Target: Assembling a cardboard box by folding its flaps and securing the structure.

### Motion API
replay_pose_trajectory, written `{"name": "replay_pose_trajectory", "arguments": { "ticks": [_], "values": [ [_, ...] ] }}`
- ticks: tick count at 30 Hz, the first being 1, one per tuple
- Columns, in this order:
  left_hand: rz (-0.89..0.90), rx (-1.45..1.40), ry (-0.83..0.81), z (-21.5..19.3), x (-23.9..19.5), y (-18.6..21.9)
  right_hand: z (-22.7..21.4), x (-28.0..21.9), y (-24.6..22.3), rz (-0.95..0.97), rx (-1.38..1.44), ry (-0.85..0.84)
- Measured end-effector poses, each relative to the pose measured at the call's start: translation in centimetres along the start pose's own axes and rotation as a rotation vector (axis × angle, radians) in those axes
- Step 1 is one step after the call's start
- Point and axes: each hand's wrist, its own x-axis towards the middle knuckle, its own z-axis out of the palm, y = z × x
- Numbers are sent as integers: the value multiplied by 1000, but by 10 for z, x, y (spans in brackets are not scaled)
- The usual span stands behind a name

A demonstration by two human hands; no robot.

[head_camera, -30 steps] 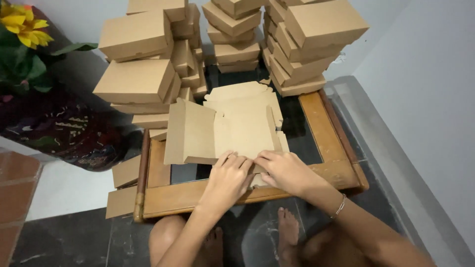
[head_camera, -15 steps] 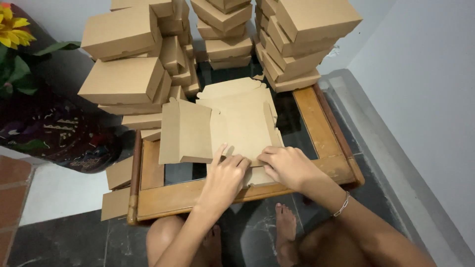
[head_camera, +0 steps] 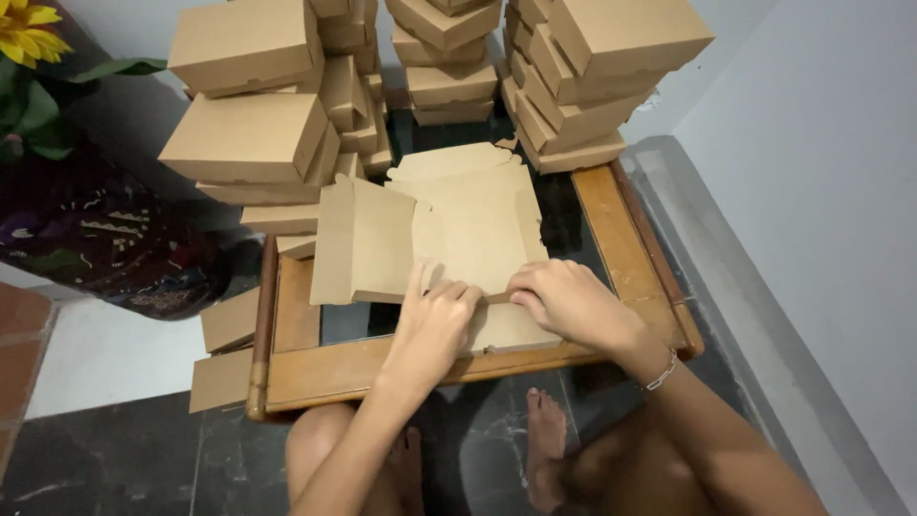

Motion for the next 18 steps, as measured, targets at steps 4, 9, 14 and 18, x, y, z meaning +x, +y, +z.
{"name": "replay_pose_trajectory", "arguments": {
  "ticks": [4,9,14,18],
  "values": [
    [-22,-4,-61,9,-2,-5,-1,1,-3,2,-13,-11],
    [-4,-2,-67,10,0,-6,1,7,-8,4,-86,-20],
    [-17,8,-60,12,2,-9,2,14,-4,34,-37,-23],
    [-44,-2,-27,15,2,-11,5,20,1,84,10,-27]
  ]
}}
